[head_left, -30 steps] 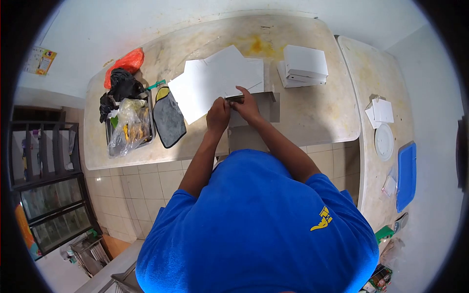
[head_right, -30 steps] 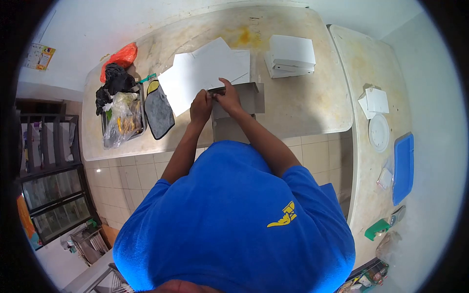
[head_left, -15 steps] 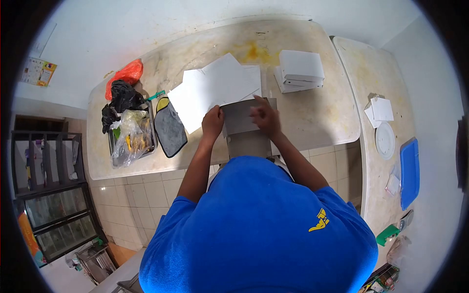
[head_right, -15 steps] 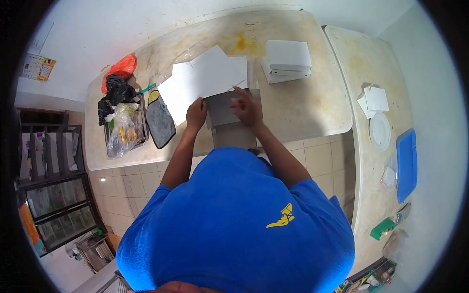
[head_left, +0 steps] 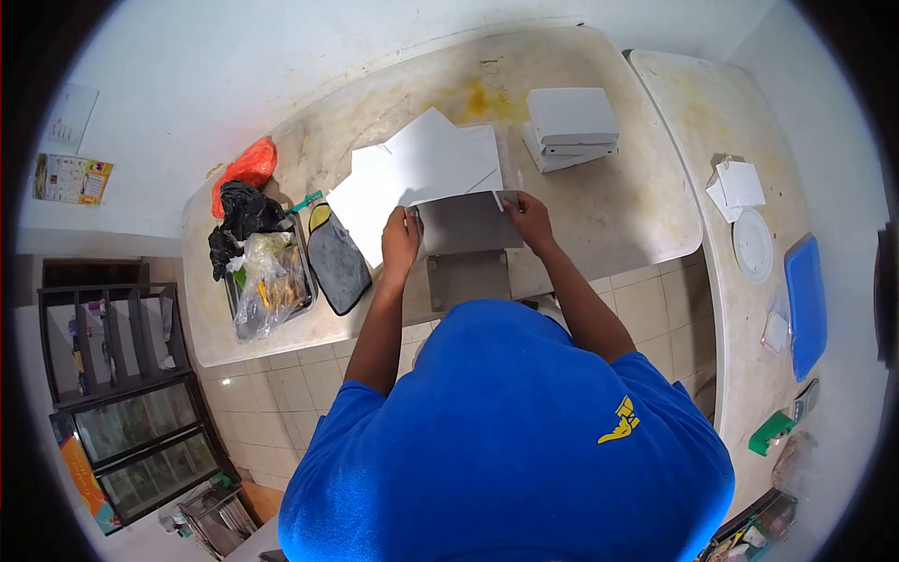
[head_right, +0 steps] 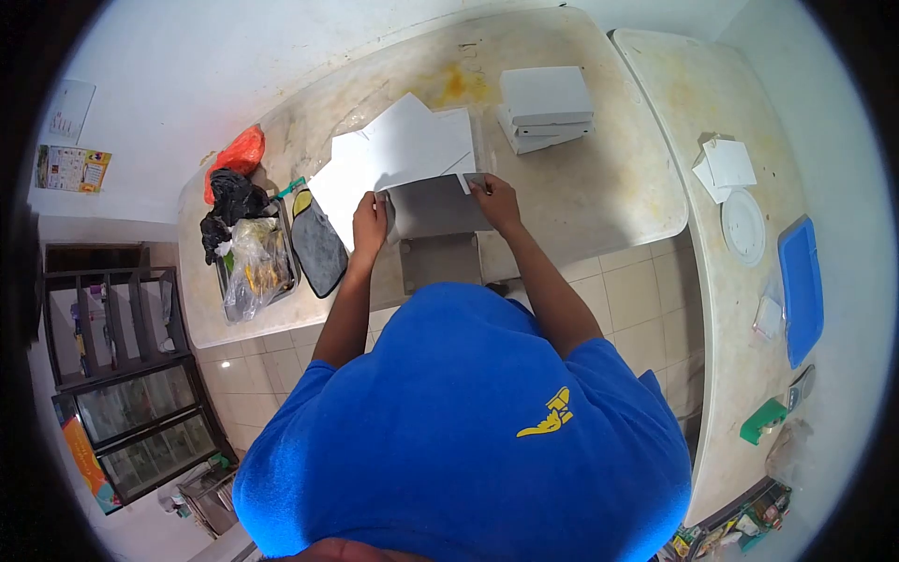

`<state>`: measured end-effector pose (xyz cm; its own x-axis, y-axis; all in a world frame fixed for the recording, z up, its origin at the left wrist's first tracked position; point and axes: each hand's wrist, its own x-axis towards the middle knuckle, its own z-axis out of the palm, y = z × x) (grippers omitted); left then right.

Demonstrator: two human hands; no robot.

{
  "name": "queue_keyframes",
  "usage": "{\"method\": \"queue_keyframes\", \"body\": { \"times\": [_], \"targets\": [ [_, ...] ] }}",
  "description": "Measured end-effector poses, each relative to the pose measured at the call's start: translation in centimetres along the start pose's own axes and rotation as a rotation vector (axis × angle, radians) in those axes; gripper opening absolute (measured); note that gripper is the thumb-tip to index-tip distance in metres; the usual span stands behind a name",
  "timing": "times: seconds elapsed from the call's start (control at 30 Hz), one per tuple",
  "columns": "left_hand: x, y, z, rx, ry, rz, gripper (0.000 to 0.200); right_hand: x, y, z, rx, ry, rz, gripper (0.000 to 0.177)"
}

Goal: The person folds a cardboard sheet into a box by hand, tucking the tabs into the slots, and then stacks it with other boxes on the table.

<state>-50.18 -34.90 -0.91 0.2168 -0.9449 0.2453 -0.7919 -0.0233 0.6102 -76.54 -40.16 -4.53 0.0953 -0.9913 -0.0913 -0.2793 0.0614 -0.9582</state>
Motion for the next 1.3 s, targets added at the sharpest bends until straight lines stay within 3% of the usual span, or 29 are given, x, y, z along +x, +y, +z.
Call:
{"method": "queue_keyframes", "body": {
  "times": [0.13, 0.3, 0.4, 0.43, 0.53, 0.57, 0.67, 0.83, 1.07, 1.3],
  "targets": [
    [0.0, -0.3, 0.0, 0.105, 0.028, 0.016, 0.017, -0.6, -0.9, 0.7, 0.095, 0.093, -0.083, 0.024],
    [0.4, -2.0, 0.8, 0.101, -0.017, -0.050, 0.018, -1.7, -3.5, 0.3, 0.001, 0.123, -0.050, 0.024],
    [0.1, -0.4, 0.8, 0.216, 0.408, 0.097, 0.022, -2.0, -4.2, 0.8, -0.016, 0.137, 0.006, 0.021],
    [0.2, 0.7, 0.8, 0.162, 0.529, 0.018, 0.025, -2.0, -4.4, 1.0, -0.012, 0.139, 0.030, 0.019],
    [-1.1, 6.0, -0.1, -0.281, 0.332, -0.283, 0.029, -2.1, -4.5, 1.8, 0.116, 0.217, -0.102, 0.015],
    [-1.4, 5.8, 0.9, -0.374, 0.189, -0.286, 0.029, -2.2, -4.6, 1.9, 0.105, 0.196, -0.110, 0.015],
    [-1.1, 10.3, 0.2, -0.758, -0.245, -0.567, 0.038, -2.7, -6.0, 1.6, 0.064, 0.125, -0.167, 0.014],
    [-0.5, 10.2, 0.8, -0.756, -0.230, -0.526, 0.032, -2.5, -6.1, 2.1, 0.053, 0.091, -0.288, 0.016],
    [-1.2, 8.8, 1.8, -0.891, -0.247, -0.470, 0.026, -2.5, -6.3, 1.4, 0.160, 0.080, -0.024, 0.020],
    [-0.5, 10.1, 1.8, -0.741, -0.151, -0.511, 0.028, -1.6, -5.4, 1.5, 0.428, -0.026, 0.202, 0.023]
  ]
}}
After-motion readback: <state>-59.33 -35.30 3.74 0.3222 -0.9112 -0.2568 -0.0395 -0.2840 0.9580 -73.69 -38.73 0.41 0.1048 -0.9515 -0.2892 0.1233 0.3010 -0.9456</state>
